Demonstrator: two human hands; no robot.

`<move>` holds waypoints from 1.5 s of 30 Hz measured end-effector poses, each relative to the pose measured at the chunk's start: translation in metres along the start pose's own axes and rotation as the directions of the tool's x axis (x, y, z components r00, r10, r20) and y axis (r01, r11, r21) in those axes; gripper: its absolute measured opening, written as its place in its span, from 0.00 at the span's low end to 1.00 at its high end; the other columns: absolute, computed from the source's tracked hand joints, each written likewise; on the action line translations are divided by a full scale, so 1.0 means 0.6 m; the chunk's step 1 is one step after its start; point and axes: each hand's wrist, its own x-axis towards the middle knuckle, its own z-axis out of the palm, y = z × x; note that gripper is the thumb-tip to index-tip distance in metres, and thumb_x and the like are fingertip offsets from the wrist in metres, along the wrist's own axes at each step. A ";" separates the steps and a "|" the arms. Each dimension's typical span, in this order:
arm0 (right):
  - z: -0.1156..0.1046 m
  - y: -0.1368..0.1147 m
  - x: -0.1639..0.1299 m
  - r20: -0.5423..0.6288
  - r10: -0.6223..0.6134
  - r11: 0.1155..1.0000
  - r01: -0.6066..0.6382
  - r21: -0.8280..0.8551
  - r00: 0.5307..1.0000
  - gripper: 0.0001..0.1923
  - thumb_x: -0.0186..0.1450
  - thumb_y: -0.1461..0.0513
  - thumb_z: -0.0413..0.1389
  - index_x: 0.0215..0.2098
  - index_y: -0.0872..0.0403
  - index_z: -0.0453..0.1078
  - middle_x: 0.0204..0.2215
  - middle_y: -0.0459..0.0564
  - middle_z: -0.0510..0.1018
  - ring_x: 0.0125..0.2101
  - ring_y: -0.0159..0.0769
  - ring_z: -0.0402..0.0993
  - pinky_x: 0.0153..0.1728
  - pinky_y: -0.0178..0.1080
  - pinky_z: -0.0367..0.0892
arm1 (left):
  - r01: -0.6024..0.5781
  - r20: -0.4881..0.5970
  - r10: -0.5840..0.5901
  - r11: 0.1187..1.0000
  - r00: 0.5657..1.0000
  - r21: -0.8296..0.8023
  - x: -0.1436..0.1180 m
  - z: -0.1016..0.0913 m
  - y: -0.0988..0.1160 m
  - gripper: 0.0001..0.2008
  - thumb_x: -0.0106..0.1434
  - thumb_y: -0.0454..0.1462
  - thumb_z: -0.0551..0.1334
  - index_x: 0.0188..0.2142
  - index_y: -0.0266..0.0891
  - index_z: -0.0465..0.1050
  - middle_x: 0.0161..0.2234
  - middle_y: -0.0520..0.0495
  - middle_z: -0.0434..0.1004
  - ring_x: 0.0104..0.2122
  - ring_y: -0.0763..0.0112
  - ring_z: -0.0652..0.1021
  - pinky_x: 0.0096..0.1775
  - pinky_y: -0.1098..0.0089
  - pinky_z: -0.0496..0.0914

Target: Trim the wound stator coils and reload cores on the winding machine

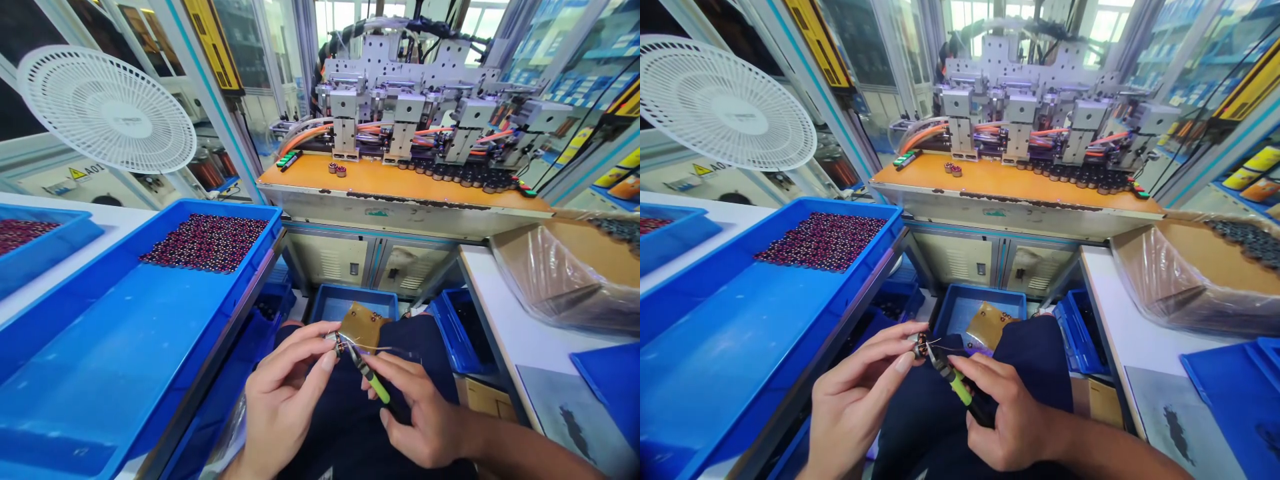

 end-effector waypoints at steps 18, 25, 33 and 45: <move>-0.016 -0.012 -0.010 0.014 0.222 0.913 -0.213 0.349 0.975 0.37 0.61 0.73 0.51 0.66 0.43 0.56 0.39 0.49 0.73 0.35 0.30 0.72 0.38 0.37 0.72 | -0.291 0.092 0.295 0.955 0.951 -0.047 0.010 -0.007 -0.026 0.20 0.58 0.20 0.63 0.44 0.42 0.73 0.46 0.45 0.77 0.50 0.64 0.78 0.47 0.64 0.78; -0.037 -0.023 -0.028 0.153 0.209 0.844 -0.257 0.470 0.966 0.46 0.58 0.77 0.51 0.67 0.33 0.50 0.49 0.50 0.70 0.47 0.36 0.72 0.51 0.49 0.71 | -0.302 0.041 0.313 0.938 0.949 -0.171 0.013 0.000 -0.027 0.31 0.53 0.14 0.62 0.50 0.42 0.64 0.45 0.46 0.79 0.46 0.65 0.81 0.48 0.61 0.78; -0.034 -0.029 -0.014 0.190 0.193 0.801 -0.267 0.536 0.963 0.47 0.58 0.78 0.51 0.67 0.33 0.52 0.49 0.50 0.70 0.47 0.37 0.72 0.51 0.48 0.71 | -0.268 0.043 0.277 0.952 0.960 -0.148 0.001 -0.001 -0.030 0.31 0.53 0.14 0.62 0.51 0.40 0.65 0.48 0.45 0.80 0.49 0.63 0.80 0.50 0.61 0.78; -0.027 -0.038 0.002 0.174 0.190 0.831 -0.253 0.496 0.966 0.39 0.60 0.74 0.51 0.67 0.42 0.56 0.39 0.49 0.72 0.34 0.30 0.70 0.37 0.37 0.71 | -0.236 0.048 0.244 0.964 0.969 -0.123 -0.005 -0.004 -0.027 0.30 0.54 0.15 0.62 0.50 0.41 0.66 0.47 0.46 0.81 0.48 0.66 0.81 0.51 0.65 0.77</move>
